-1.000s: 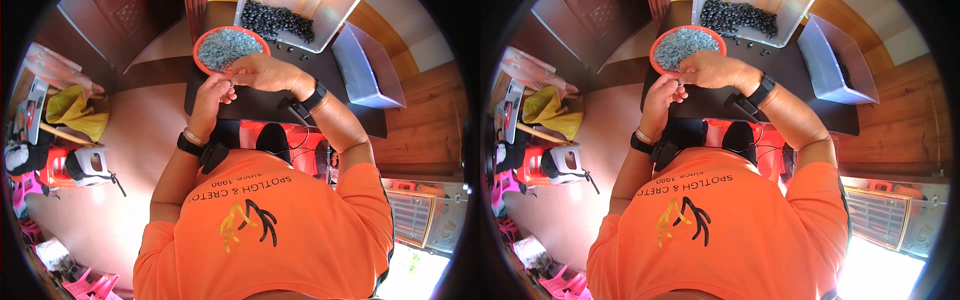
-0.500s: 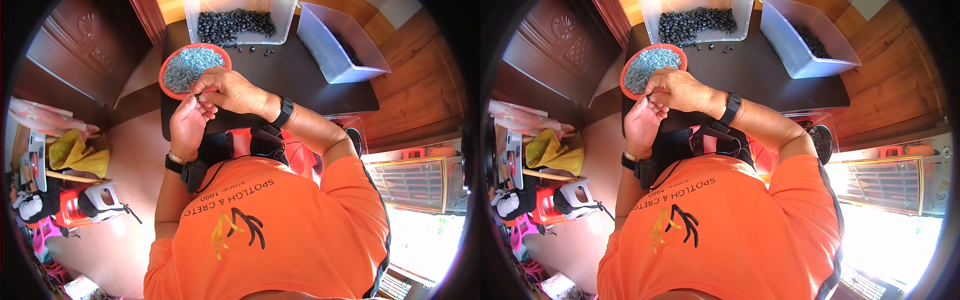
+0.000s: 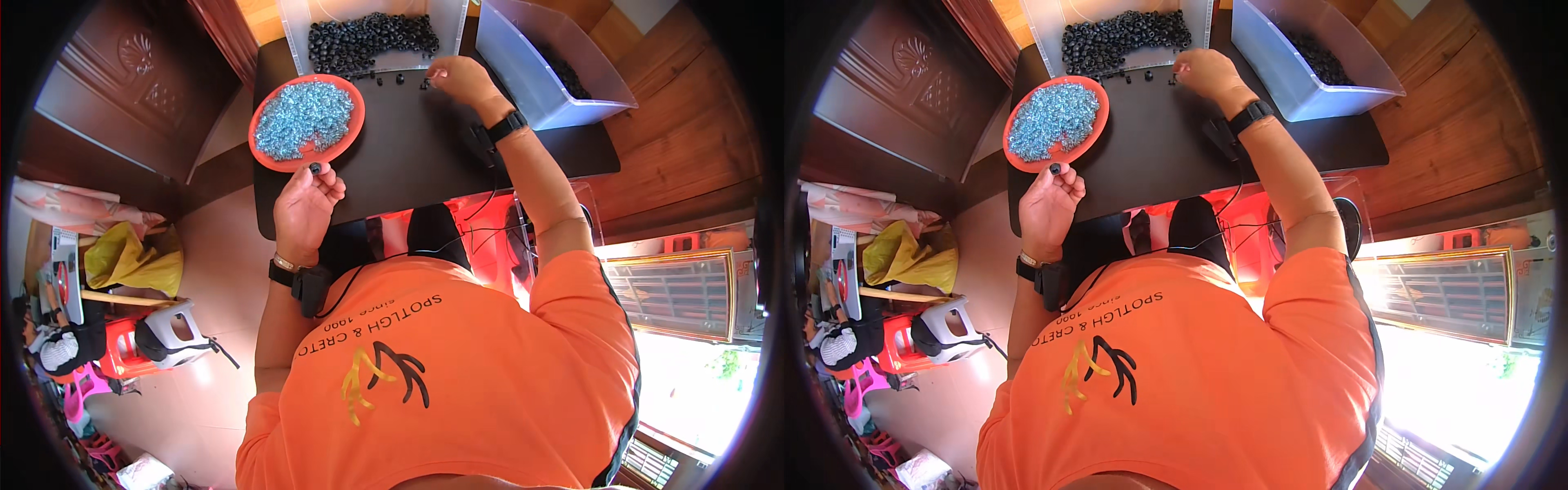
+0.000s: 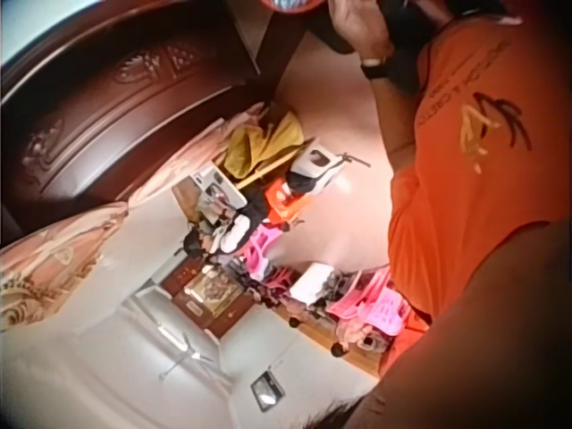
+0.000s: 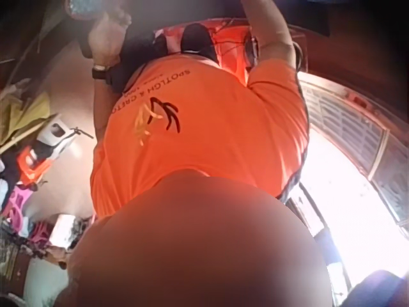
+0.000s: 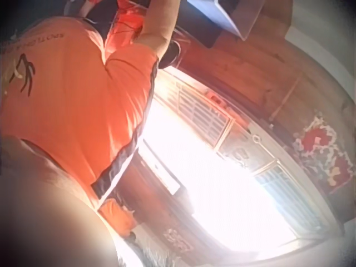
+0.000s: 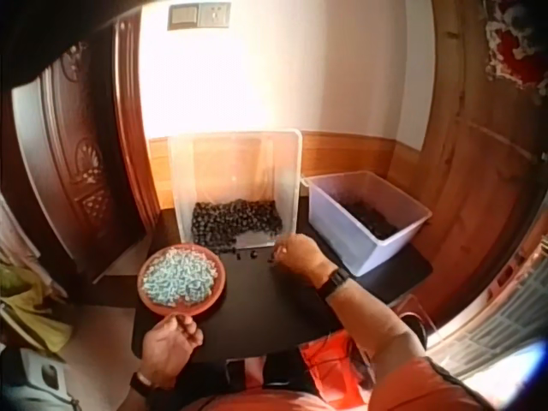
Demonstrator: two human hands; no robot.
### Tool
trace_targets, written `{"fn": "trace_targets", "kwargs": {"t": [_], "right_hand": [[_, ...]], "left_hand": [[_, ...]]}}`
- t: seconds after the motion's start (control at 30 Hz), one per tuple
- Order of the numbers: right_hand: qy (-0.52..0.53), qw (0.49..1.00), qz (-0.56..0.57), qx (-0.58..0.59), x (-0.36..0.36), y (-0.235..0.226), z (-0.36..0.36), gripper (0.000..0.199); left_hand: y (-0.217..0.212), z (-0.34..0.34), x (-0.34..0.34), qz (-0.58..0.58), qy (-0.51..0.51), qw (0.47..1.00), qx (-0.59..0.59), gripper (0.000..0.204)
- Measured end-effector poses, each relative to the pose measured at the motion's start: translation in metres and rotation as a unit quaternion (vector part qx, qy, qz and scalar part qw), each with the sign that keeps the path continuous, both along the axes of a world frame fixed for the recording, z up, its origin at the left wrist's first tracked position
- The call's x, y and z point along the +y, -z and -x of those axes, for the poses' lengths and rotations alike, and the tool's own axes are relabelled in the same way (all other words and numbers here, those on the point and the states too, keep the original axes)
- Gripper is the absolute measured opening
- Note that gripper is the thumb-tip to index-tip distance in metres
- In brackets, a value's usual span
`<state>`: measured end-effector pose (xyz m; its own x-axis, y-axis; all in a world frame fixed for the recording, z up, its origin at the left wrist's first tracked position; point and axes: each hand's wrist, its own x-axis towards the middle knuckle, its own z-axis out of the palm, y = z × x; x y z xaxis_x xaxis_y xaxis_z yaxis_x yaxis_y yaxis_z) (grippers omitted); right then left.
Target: Sorting small black screws or pins from a red bowl containing blue-silver components into a black plastic container.
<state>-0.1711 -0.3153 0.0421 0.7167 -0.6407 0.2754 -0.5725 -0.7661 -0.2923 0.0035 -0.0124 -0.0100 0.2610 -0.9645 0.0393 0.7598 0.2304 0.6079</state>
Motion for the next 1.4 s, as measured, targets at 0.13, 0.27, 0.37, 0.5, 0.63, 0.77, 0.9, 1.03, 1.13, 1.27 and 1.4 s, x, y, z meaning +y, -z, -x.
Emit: {"fn": "trace_targets", "kwargs": {"t": [0.13, 0.27, 0.37, 0.5, 0.63, 0.77, 0.9, 1.03, 1.13, 1.27, 1.4], "right_hand": [[0.011, 0.999, -0.038, 0.035, -0.004, 0.011, 0.000, 0.019], [0.016, 0.997, -0.033, 0.061, 0.000, 0.012, -0.007, 0.021], [0.000, 0.999, -0.014, 0.051, 0.001, 0.014, -0.011, 0.022], [-0.093, 0.987, -0.110, -0.066, 0.020, 0.008, -0.016, 0.020], [-0.257, 0.844, -0.433, -0.184, 0.067, -0.017, -0.026, 0.012], [-0.335, 0.767, -0.512, -0.194, 0.101, -0.029, -0.034, 0.010], [-0.344, 0.748, -0.533, -0.195, 0.117, -0.030, -0.043, 0.011], [-0.324, 0.768, -0.511, -0.208, 0.139, -0.046, -0.045, 0.013], [-0.356, 0.753, -0.504, -0.228, 0.150, -0.052, -0.047, 0.013], [-0.371, 0.742, -0.502, -0.242, 0.161, -0.053, -0.050, 0.013], [-0.375, 0.749, -0.486, -0.250, 0.165, -0.046, -0.054, 0.012]], "left_hand": [[-0.001, 0.002, -0.001, -0.012, -0.019, 1.000, 0.009, 0.020], [0.000, 0.001, 0.000, -0.009, -0.018, 1.000, 0.007, 0.021], [-0.001, 0.003, 0.001, -0.015, -0.027, 1.000, 0.003, 0.022], [0.000, 0.002, 0.003, -0.014, -0.030, 0.999, -0.013, 0.022], [-0.007, 0.005, 0.004, -0.022, -0.033, 0.998, -0.040, 0.021], [-0.021, 0.014, 0.008, -0.032, -0.019, 0.997, -0.064, 0.024], [-0.033, 0.016, 0.011, -0.013, -0.019, 0.995, -0.096, 0.026], [-0.040, 0.015, 0.013, -0.005, -0.032, 0.994, -0.104, 0.026], [-0.044, 0.016, 0.015, 0.001, -0.047, 0.994, -0.101, 0.027], [-0.045, 0.017, 0.014, 0.005, -0.055, 0.994, -0.096, 0.028], [-0.043, 0.018, 0.016, 0.004, -0.058, 0.992, -0.112, 0.027]]}}
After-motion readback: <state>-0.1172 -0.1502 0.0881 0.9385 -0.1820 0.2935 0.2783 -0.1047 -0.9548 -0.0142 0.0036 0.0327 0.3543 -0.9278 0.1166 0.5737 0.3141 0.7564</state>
